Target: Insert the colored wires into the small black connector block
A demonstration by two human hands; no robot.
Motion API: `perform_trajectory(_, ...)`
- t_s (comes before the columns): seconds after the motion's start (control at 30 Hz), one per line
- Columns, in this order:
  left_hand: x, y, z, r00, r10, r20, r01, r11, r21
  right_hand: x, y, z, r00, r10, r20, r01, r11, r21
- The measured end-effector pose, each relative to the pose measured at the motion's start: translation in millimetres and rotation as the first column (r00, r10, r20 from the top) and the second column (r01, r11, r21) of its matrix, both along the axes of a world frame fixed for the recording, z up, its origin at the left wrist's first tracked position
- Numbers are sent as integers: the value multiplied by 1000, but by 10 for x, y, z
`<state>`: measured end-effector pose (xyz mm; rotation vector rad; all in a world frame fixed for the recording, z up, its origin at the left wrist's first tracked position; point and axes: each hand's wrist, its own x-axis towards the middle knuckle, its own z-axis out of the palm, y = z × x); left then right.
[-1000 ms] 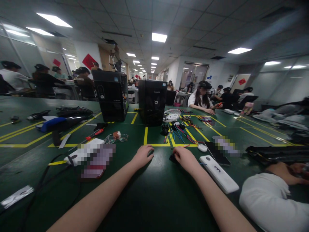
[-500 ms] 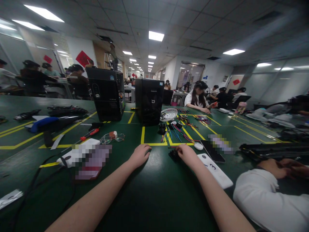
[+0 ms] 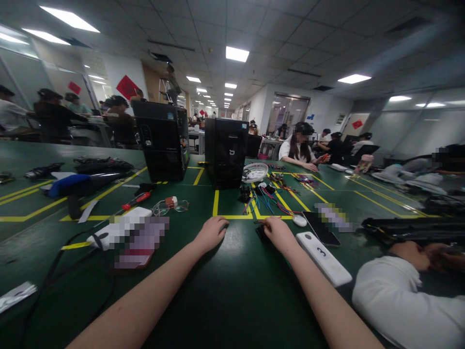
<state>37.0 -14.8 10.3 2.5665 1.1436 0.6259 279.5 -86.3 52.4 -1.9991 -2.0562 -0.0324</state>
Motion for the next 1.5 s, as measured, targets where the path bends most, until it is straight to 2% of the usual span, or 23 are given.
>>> perform_trajectory(0.57,1,-4,-5,1000,1,-18,0,999,35,-37,21,19,990,-11,139,16,999,-35)
perform_trajectory(0.77,-5,-6,-11,1000,-2,-1,2,1000,24,-194,-27,16,973,-38,227,59,994,-88)
perform_trajectory(0.9,1,-4,-25,1000,4,-12,-4,999,43,-266,-71,-8,958,-80,274,95,994,-44)
perform_trajectory(1.0,7,-2,-29,1000,11,-9,-10,999,41,-185,-17,17,967,-114,227,112,993,23)
perform_trajectory(1.1,6,-7,-14,1000,16,-12,-15,1000,16,-61,148,97,974,-166,154,152,984,95)
perform_trajectory(1.13,5,-10,-6,1000,16,-15,-16,1000,7,-32,224,127,976,-164,142,155,985,71)
perform_trajectory(1.2,4,-15,8,1000,17,-20,-17,1000,-6,-9,386,172,979,-130,155,144,986,-87)
perform_trajectory(1.3,6,-21,16,999,21,-26,-22,1000,-4,-61,603,174,971,-128,203,186,935,-303)
perform_trajectory(1.37,7,-23,16,999,25,-28,-25,1000,0,-130,702,138,966,-139,220,211,913,-350)
perform_trajectory(1.5,4,-21,10,1000,17,-18,-18,1000,-6,-264,789,56,954,-154,257,243,900,-361)
